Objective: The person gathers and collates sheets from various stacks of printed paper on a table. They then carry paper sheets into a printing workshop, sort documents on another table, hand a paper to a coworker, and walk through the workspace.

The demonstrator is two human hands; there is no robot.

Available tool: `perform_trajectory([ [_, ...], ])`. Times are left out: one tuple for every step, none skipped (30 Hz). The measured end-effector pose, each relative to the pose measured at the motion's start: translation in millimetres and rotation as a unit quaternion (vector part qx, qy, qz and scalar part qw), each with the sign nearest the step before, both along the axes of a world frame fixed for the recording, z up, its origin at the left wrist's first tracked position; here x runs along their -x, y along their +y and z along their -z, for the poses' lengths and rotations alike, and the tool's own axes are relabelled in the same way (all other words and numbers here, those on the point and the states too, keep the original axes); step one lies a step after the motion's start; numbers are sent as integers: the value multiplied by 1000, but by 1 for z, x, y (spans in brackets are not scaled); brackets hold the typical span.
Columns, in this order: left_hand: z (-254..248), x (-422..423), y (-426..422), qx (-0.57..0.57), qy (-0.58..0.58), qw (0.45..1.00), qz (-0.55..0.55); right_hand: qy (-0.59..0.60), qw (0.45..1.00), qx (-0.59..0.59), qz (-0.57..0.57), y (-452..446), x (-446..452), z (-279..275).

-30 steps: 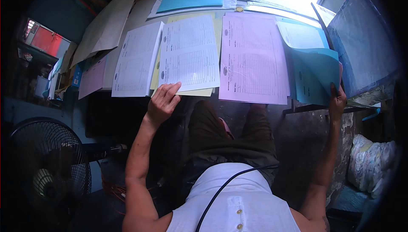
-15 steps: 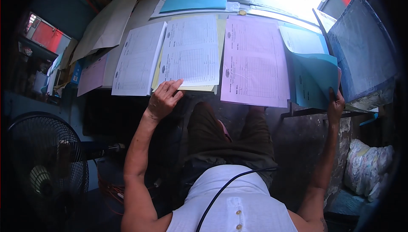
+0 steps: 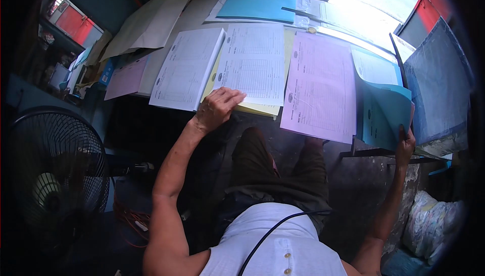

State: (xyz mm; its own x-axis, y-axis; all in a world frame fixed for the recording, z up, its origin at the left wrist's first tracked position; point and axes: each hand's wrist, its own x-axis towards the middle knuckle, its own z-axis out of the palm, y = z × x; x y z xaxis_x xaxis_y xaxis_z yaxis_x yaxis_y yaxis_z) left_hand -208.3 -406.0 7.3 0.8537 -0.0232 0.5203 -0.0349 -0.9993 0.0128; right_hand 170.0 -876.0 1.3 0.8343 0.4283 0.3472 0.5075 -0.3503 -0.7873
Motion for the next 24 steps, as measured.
perform_trajectory([
  [-3,1,5,-2,-3,1000,-4,-3,1000,-2,-4,0,-6,-1],
  [-5,3,11,-2,9,1000,-15,-23,1000,16,-1,-1,-11,-4],
  [-7,4,17,0,21,999,-25,-42,999,34,4,-2,-15,-7],
  [-11,6,25,-5,11,999,-35,-45,998,35,5,-4,-19,-11],
  [-16,8,35,-7,3,999,-42,-69,996,53,15,-4,-23,-17],
  [-24,11,41,-7,-5,999,-49,-92,993,72,25,-4,-27,-24],
  [-32,14,46,-5,-12,998,-56,-94,992,73,29,-5,-30,-30],
  [-34,19,54,-12,-12,998,-61,-114,989,90,36,-5,-32,-35],
  [-35,24,62,-18,-10,998,-67,-133,984,108,44,-4,-31,-41],
  [-36,30,69,-30,2,997,-72,-134,984,111,48,-2,-27,-43],
  [-34,37,76,-21,8,997,-79,-175,973,146,17,5,-17,-48],
  [-32,44,81,-10,17,996,-88,-215,959,182,-14,8,-11,-50],
  [-29,52,85,1,27,995,-96,-214,959,186,-11,7,-9,-49],
  [-25,59,88,-3,39,994,-104,-258,932,251,-47,6,-8,-45],
  [-21,66,90,-6,52,992,-111,-298,897,315,-83,3,-6,-39],
  [-17,72,90,-2,60,991,-119,-309,886,329,-102,0,-6,-31],
  [-16,75,87,2,62,991,-117,-307,886,334,-102,-1,-4,-28],
  [-16,79,84,4,62,989,-133,-320,882,334,-93,-1,-1,-24],
  [-15,83,81,6,64,986,-151,-333,878,333,-84,-2,2,-21],
  [-15,86,79,15,69,985,-155,-322,879,343,-77,-3,3,-19],
  [-15,86,76,17,73,985,-153,-318,879,347,-78,-3,5,-17],
  [-14,86,73,23,68,984,-161,-326,874,354,-70,-3,7,-15],
  [-13,85,70,30,62,983,-169,-335,868,361,-63,-2,8,-15],
  [-14,85,68,33,63,983,-168,-331,873,353,-65,-2,9,-16],
])
